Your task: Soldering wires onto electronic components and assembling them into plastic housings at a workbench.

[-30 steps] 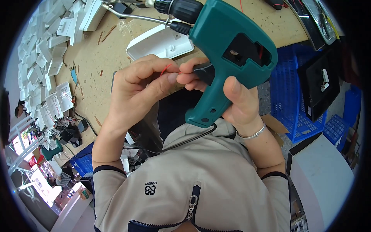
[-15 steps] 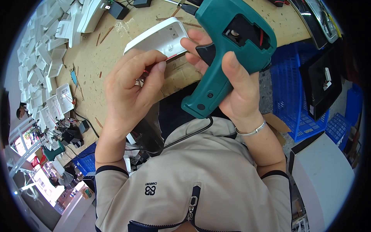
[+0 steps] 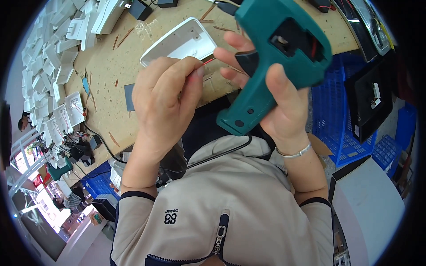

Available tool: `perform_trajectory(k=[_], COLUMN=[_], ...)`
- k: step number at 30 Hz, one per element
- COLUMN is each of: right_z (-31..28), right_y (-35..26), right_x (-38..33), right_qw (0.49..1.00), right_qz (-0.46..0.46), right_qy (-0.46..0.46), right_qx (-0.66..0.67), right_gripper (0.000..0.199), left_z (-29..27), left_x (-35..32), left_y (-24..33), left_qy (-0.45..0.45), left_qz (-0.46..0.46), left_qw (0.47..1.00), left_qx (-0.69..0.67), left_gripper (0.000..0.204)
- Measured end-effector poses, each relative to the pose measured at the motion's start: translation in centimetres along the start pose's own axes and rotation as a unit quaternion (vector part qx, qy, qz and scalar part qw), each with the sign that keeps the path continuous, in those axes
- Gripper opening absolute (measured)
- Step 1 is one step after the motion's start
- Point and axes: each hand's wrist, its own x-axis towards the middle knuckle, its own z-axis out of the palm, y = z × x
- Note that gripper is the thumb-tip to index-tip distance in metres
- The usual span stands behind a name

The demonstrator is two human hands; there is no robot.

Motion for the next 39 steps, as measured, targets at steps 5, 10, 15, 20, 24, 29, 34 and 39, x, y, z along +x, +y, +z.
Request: perform_trajectory(k=[5,10,15,20,24,29,34,39], right_z=[-1.8,-1.4,-0.5,-0.4,-0.9,-0.3,-0.7,-0.9], right_y=[-1.9,-3.2,-3.8,-3.2,-3.1,-2.9,-2.8,-2.7], right_x=[-2.6,-6.0,-8.7,-10.0,-10.2,-9.7,-9.9,-9.8], right_qw=[0.997,0.982,0.960,0.947,0.951,0.951,0.952,0.953], right_qz=[-0.032,-0.038,-0.011,0.024,0.056,0.030,0.034,0.035], right_qy=[-0.006,0.083,0.144,0.159,0.125,0.146,0.129,0.116], right_qx=[-0.064,-0.167,-0.240,-0.278,-0.277,-0.270,-0.276,-0.279], right_gripper=[0.074,0.081,0.076,0.071,0.067,0.063,0.064,0.064], left_z=[0.0,0.2,1.5,1.8,1.7,1.9,0.7,1.0], left_x=[0.2,0.8,1.2,1.3,1.9,1.7,2.4,2.4], left_y=[-0.1,-0.4,-1.4,-1.6,-0.9,-0.7,0.8,0.6], left_qy=[0.038,0.113,0.116,0.113,0.103,0.102,0.070,0.071], left_qz=[-0.004,-0.022,-0.038,-0.072,-0.076,-0.074,-0.053,-0.061], left_qw=[0.997,0.986,0.991,0.991,0.990,0.990,0.988,0.987], left_qx=[0.070,0.122,0.047,0.026,0.052,0.063,0.127,0.133], left_gripper=[0.019,0.015,0.011,0.008,0.008,0.008,0.007,0.009])
